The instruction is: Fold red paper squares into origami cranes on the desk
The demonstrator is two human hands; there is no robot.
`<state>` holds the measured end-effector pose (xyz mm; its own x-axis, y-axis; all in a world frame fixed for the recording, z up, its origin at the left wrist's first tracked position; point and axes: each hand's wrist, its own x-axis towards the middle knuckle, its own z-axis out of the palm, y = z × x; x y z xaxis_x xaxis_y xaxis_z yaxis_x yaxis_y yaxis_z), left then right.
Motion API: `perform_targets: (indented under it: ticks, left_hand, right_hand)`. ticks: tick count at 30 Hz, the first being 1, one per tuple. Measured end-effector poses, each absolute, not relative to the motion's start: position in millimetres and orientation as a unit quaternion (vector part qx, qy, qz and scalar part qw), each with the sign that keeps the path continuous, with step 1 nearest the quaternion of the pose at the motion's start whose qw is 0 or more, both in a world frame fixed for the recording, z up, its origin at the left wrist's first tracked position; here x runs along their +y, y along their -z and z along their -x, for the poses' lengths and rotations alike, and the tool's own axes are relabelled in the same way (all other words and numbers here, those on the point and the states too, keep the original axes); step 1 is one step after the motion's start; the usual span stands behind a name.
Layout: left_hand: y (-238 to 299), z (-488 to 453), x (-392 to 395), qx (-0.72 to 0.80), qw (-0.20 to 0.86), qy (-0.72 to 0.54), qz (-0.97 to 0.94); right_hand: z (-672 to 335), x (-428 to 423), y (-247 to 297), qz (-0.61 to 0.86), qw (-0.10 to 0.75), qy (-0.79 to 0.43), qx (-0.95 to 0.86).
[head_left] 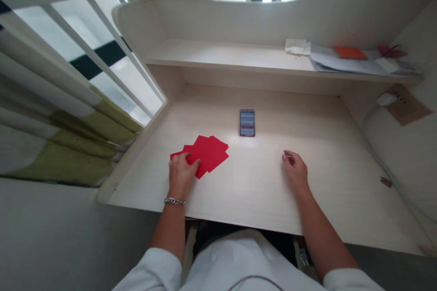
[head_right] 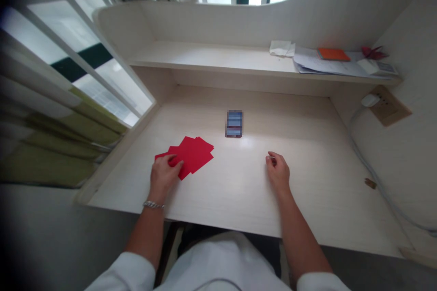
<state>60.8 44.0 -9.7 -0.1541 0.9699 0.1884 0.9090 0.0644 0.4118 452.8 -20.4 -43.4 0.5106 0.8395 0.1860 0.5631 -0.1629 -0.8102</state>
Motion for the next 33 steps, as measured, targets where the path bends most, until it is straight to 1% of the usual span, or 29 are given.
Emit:
perform_targets:
  ticks: [4, 6, 16, 20, 25, 29, 33]
  left_hand:
    - [4, -50, 60, 0.736, 0.086, -0.123, -0.661]
    - [3, -51, 64, 0.744, 0.087, -0.097, -0.655]
    - [5, -54, 65, 0.778, 0.114, -0.088, -0.612]
    - [7, -57, 65, 0.77, 0.101, -0.124, -0.617]
    - [7, -62, 64, 0.772, 0.132, -0.153, -0.603]
    - [-5, -63, 63, 0.718, 0.164, -0.261, -0.624]
    - [-22, -70, 63, 0.668, 0.222, -0.343, -0.622]
  right_hand:
    - [-454, -19, 46, 0.745, 0.448, -0.159, -0.468]
    - [-454, -19, 46, 0.744, 0.45, -0.164, -0.466]
    - [-455, -19, 47, 0.75, 0.44, -0.156, -0.468]
    - [-454, -19, 46, 0.748, 0.442, -0.162, -0.468]
    - [-453, -19, 44, 0.748, 0.444, -0.167, -0.464]
    - [-454, -19, 45, 0.743, 0.446, -0.171, -0.469]
    - [-454, -19, 45, 0.743, 0.447, -0.166, -0.47]
